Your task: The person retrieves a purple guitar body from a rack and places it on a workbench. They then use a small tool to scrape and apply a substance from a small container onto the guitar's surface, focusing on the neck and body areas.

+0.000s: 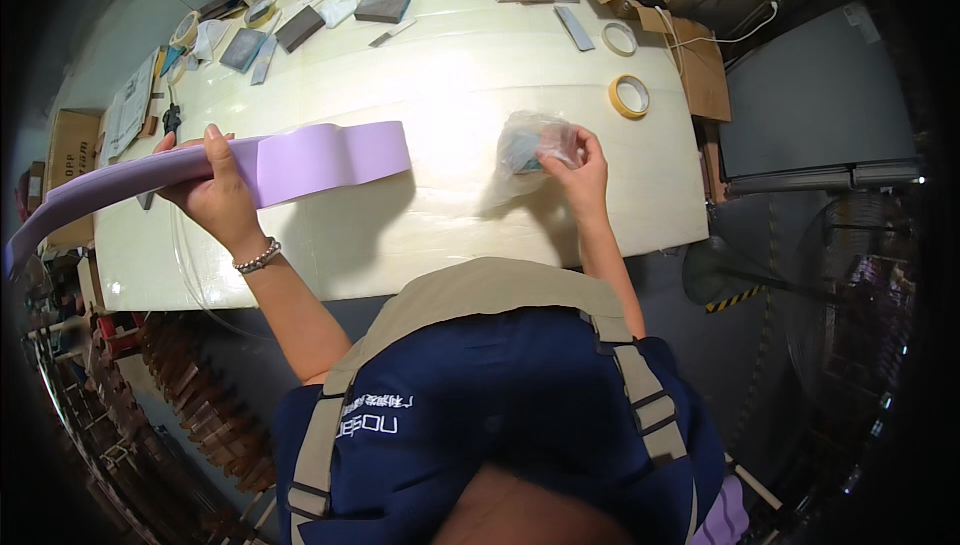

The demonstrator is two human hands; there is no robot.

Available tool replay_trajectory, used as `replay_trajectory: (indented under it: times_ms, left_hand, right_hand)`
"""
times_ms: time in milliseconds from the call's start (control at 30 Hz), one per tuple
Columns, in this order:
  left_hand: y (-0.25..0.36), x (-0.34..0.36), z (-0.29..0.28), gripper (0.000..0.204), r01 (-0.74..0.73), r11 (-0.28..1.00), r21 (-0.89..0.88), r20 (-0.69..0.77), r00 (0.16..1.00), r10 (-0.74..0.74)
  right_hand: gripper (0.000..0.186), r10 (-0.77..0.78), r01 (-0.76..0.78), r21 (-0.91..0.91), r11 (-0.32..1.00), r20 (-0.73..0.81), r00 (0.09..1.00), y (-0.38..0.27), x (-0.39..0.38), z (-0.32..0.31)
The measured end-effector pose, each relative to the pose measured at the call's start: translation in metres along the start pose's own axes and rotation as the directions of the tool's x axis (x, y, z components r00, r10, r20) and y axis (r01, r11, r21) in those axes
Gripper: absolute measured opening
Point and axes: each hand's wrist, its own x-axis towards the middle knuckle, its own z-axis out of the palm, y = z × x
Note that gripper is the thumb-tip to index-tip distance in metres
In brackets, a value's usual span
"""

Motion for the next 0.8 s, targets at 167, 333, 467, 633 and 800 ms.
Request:
replay_trajectory:
  times_ms: [167, 333, 467, 633, 800]
  left_hand:
    - [0.003, -0.001, -0.002, 0.047, -0.015, 1.000, 0.000, 0.021, 1.000, 0.015]
    - [0.000, -0.002, -0.001, 0.046, -0.024, 1.000, -0.018, 0.041, 0.999, 0.025]
    - [0.005, -0.006, 0.003, 0.045, -0.023, 0.999, -0.038, 0.072, 0.997, 0.026]
    - [0.005, 0.002, -0.001, 0.045, 0.047, 0.979, -0.199, 0.255, 0.967, 0.005]
    - [0.033, -0.001, 0.022, 0.054, 0.206, 0.953, -0.223, 0.667, 0.745, -0.005]
  right_hand:
    - [0.045, 0.343, -0.529, 0.696, 0.486, 0.405, 0.848, 0.025, -0.005, 0.000]
    - [0.048, 0.469, -0.656, 0.730, 0.192, 0.518, 0.715, 0.016, -0.008, 0.011]
    - [0.048, 0.236, -0.749, 0.529, -0.398, 0.848, 0.474, 0.043, -0.005, 0.008]
    - [0.052, 0.290, -0.701, 0.692, -0.173, 0.716, 0.636, 0.058, -0.005, 0.010]
    - [0.057, 0.277, -0.442, 0.791, 0.424, 0.352, 0.894, -0.011, 0.003, 0.007]
